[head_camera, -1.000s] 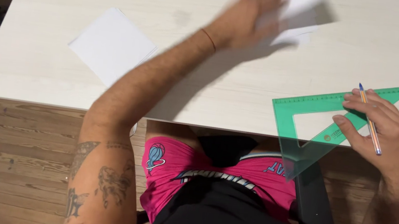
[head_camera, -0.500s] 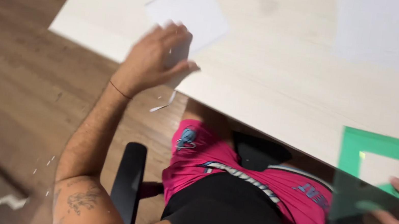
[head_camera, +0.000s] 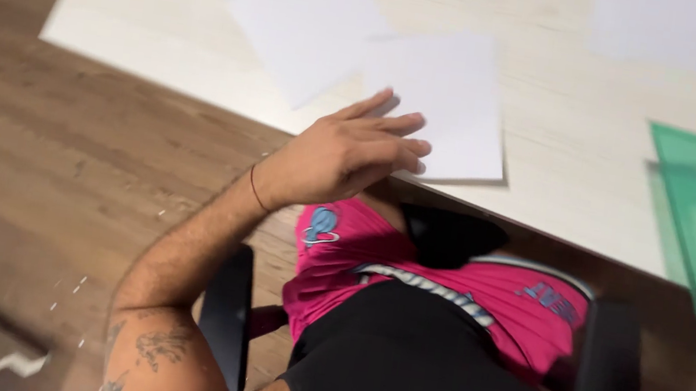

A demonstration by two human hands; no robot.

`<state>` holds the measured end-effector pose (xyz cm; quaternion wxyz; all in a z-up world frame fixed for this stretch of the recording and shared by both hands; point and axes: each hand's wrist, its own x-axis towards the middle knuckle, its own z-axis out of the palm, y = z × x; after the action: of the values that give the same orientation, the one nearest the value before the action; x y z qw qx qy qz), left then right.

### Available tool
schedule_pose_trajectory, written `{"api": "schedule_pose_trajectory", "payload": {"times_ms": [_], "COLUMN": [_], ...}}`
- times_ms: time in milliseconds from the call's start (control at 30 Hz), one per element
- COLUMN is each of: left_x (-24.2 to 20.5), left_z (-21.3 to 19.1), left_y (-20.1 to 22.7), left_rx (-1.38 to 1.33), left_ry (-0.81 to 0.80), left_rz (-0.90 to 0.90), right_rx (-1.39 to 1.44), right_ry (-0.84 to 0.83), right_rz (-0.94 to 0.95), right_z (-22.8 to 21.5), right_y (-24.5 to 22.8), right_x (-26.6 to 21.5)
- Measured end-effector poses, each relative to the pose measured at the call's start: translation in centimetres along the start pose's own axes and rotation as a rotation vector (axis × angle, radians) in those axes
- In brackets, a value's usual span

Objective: Marking lines on small pieces of paper using a triangle ruler and a pen

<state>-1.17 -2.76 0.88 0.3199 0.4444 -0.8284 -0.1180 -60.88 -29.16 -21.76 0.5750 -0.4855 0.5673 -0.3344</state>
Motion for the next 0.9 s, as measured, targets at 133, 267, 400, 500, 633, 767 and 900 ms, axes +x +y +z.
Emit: {"api": "schedule_pose_trajectory", "payload": {"times_ms": [133,267,400,500,633,767,900], "left_x": [4.0,5.1,3.7,2.7,2.0,1.2,0.3], "left_z": [-0.1,-1.0,3.7,5.6,6.2,6.3,5.9], "left_y": [-1.9,-2.8,2.6,4.8,2.8,3.3,3.9], "left_rx": [-0.061,0.108,0.258,0.61,0.374,0.503,0.581], "left_ry": [-0.12,-0.146,0.078,0.044,-0.003,0.063,0.175], "left_rz": [0.08,0.034,-0.161,-0.043,-0.039,0.103,0.203], "right_rx": [-0.431,-0.773,-0.869,-0.675,-0.946,-0.982,-1.172], "right_ry": [-0.134,-0.233,-0.276,-0.156,-0.392,-0.183,-0.258], "right_rz": [-1.327,-1.517,-1.559,-0.703,-1.348,-1.534,-1.647], "right_z": [13.4,15.0,12.1,11.3,13.3,19.9,22.4], "right_y": [-16.1,-19.9,-18.5,-16.6,-18.7,-21.7,-22.1], "right_x": [-12.8,-14.3,-12.9,-13.8,-14.0,-16.6,-16.9]}}
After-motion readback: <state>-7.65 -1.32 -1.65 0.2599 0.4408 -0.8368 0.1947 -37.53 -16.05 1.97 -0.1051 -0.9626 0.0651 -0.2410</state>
